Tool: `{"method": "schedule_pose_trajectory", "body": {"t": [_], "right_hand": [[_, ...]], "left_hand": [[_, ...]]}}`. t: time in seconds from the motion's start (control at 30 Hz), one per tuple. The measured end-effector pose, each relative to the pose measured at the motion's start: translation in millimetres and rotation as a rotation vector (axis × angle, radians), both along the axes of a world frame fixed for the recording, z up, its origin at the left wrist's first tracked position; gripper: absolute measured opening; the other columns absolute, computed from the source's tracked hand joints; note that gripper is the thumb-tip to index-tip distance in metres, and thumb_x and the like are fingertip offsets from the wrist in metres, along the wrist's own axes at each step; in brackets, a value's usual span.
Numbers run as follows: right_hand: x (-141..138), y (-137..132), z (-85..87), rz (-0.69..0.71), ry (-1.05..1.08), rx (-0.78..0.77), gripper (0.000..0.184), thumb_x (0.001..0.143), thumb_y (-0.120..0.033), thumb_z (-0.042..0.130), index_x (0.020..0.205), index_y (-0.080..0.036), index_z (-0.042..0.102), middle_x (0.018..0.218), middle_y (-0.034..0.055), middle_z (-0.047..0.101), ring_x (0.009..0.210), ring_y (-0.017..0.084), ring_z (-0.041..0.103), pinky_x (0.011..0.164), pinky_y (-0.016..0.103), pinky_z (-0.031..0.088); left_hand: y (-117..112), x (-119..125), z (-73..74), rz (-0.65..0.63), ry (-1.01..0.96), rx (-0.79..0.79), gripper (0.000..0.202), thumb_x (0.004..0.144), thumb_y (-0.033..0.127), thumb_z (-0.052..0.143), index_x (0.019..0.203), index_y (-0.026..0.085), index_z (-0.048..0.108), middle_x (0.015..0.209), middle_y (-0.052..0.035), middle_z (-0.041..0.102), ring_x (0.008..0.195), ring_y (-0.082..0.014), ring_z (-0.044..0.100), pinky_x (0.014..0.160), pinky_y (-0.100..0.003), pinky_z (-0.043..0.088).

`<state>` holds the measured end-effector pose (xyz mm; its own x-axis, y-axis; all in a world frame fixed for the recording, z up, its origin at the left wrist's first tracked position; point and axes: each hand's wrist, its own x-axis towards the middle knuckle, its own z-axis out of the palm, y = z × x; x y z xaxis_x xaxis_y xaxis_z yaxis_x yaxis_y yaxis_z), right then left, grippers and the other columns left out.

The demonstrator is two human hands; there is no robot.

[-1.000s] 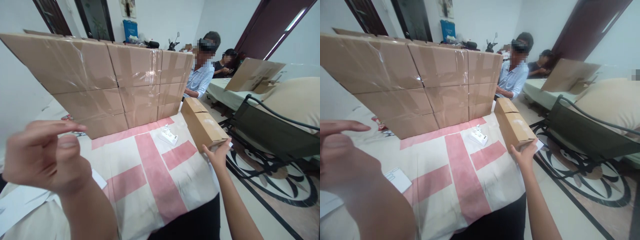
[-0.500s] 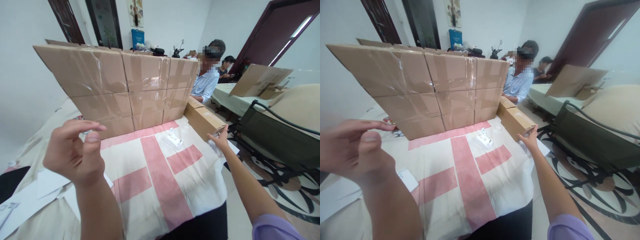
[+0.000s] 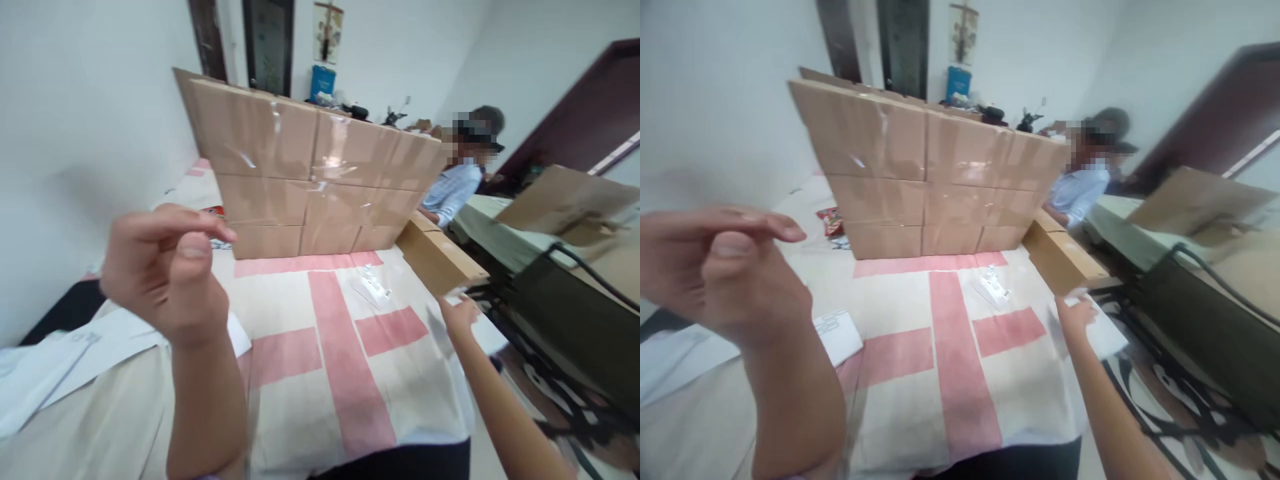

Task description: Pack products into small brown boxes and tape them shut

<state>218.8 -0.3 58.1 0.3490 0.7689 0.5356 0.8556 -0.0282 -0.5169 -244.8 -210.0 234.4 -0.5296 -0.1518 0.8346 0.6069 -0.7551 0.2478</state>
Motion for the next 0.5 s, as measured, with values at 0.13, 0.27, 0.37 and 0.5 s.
{"method": "schedule_pose_trajectory", "body": {"t": [0.13,0.27,0.37,0.5], "right_hand": [[-90,-25,-0.3,0.26,0.015,0.048,0.041,0.07,-0.055,0.062,0.091,-0.021,0.053,0.094,0.0119,0.056,0.101,0.038,0.055,0.092,0.064,0.045],[-232,-41,30.1,0.822,-0.139,0.235,0.02,0.082,-0.041,0.059,0.087,-0.024,0.052,0.091,0.008,0.058,0.093,0.03,0.057,0.092,0.052,0.047],[-353,-60,57.0,1.201,-0.288,0.28,0.009,0.09,-0.03,0.055,0.095,-0.023,0.058,0.103,0.0114,0.062,0.102,0.029,0.058,0.094,0.048,0.047],[-515,-86,78.5,1.515,-0.577,0.248,0.029,0.091,-0.027,0.053,0.116,-0.016,0.062,0.134,0.0189,0.058,0.13,0.032,0.05,0.114,0.05,0.036]], "left_hand": [[-12,-47,-11.7,0.027,0.047,-0.29,0.012,0.089,0.015,0.058,0.084,0.021,0.067,0.074,0.001,0.062,0.066,-0.0126,0.06,0.065,-0.03,0.047],[6,-137,-61.9,-0.059,-0.148,-0.692,0.006,0.09,0.022,0.062,0.085,0.021,0.065,0.078,0.0007,0.064,0.076,-0.0134,0.061,0.074,-0.027,0.048],[31,-206,-111.4,-0.167,-0.664,-0.924,0.012,0.085,0.014,0.068,0.094,0.02,0.063,0.083,0.0014,0.063,0.08,-0.0128,0.062,0.081,-0.025,0.05],[72,-259,-155.5,-0.301,-0.886,-1.008,0.029,0.092,0.027,0.069,0.117,0.015,0.062,0.105,-0.006,0.066,0.091,-0.0183,0.066,0.082,-0.036,0.058]]}}
